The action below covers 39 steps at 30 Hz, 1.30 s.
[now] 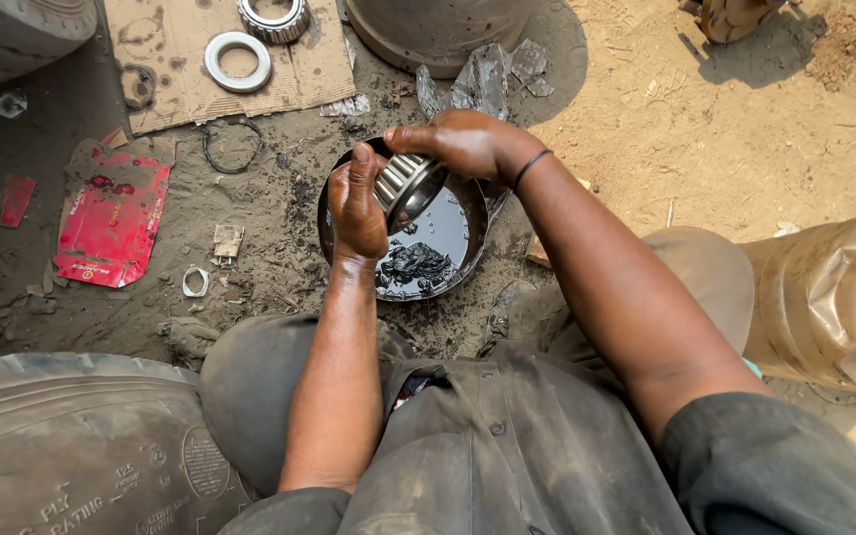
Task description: The person sits on the ground and cleans a tapered roller bearing and a cylindrical metal housing by hand using a dark liquid in a shallow pan. The person scrubs the bearing and housing repeatedly, then places the cleaned bearing on a nearby cardboard sheet.
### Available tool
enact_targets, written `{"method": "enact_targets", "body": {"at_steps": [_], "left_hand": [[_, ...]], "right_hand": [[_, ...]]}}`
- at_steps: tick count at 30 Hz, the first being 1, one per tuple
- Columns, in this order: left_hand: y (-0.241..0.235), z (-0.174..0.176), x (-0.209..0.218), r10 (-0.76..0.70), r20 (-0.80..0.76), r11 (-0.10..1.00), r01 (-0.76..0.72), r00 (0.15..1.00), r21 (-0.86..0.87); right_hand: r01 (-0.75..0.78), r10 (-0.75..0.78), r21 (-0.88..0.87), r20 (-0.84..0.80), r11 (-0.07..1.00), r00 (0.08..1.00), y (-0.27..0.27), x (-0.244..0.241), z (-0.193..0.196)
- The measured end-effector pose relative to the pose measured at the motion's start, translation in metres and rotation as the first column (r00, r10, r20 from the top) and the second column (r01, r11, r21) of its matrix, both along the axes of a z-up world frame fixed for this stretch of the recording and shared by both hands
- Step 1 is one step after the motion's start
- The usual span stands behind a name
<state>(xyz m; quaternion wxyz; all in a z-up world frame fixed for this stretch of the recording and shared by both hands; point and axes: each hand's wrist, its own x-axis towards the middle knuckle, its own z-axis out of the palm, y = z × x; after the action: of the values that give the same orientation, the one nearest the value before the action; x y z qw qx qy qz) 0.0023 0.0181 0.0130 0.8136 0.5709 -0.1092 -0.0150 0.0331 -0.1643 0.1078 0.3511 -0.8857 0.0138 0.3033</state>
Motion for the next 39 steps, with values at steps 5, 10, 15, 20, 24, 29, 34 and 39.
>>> {"method": "enact_targets", "body": {"at_steps": [5,10,15,20,24,29,34,39], "left_hand": [[0.0,0.007,-0.006,-0.076,-0.122,0.972,0.047,0.99,-0.23],[-0.006,0.005,0.0,-0.163,-0.294,0.813,-0.04,0.942,-0.581],[-0.008,-0.001,0.008,-0.276,-0.423,0.645,-0.16,0.863,-0.747],[-0.012,-0.021,0.022,-0.116,-0.578,0.821,-0.249,0.808,-0.514],[-0.027,-0.066,0.05,0.151,-0.726,0.967,-0.252,0.671,-0.032],[-0.015,-0.151,0.059,0.244,-0.824,0.949,-0.301,0.511,0.094],[-0.007,-0.213,0.068,0.322,-0.875,0.895,-0.417,0.361,0.157],[0.008,-0.226,0.058,0.352,-0.889,0.876,-0.44,0.295,0.201]], "right_hand": [[0.405,-0.092,0.631,-0.468,0.662,0.879,-0.019,-0.011,-0.024],[0.603,0.002,0.787,-0.608,0.132,0.794,0.0,-0.037,-0.056],[0.585,-0.076,0.781,-0.584,0.22,0.808,-0.004,-0.024,-0.083],[0.65,-0.27,0.676,-0.592,0.347,0.759,-0.009,-0.002,-0.16],[0.789,-0.475,0.44,-0.633,0.429,0.611,-0.025,0.01,-0.241],[0.873,-0.584,0.31,-0.652,0.376,0.483,-0.063,0.024,-0.318],[0.845,-0.557,0.288,-0.65,0.45,0.517,-0.082,0.057,-0.382],[0.831,-0.727,0.259,-0.402,0.493,0.557,-0.059,0.058,-0.445]]}}
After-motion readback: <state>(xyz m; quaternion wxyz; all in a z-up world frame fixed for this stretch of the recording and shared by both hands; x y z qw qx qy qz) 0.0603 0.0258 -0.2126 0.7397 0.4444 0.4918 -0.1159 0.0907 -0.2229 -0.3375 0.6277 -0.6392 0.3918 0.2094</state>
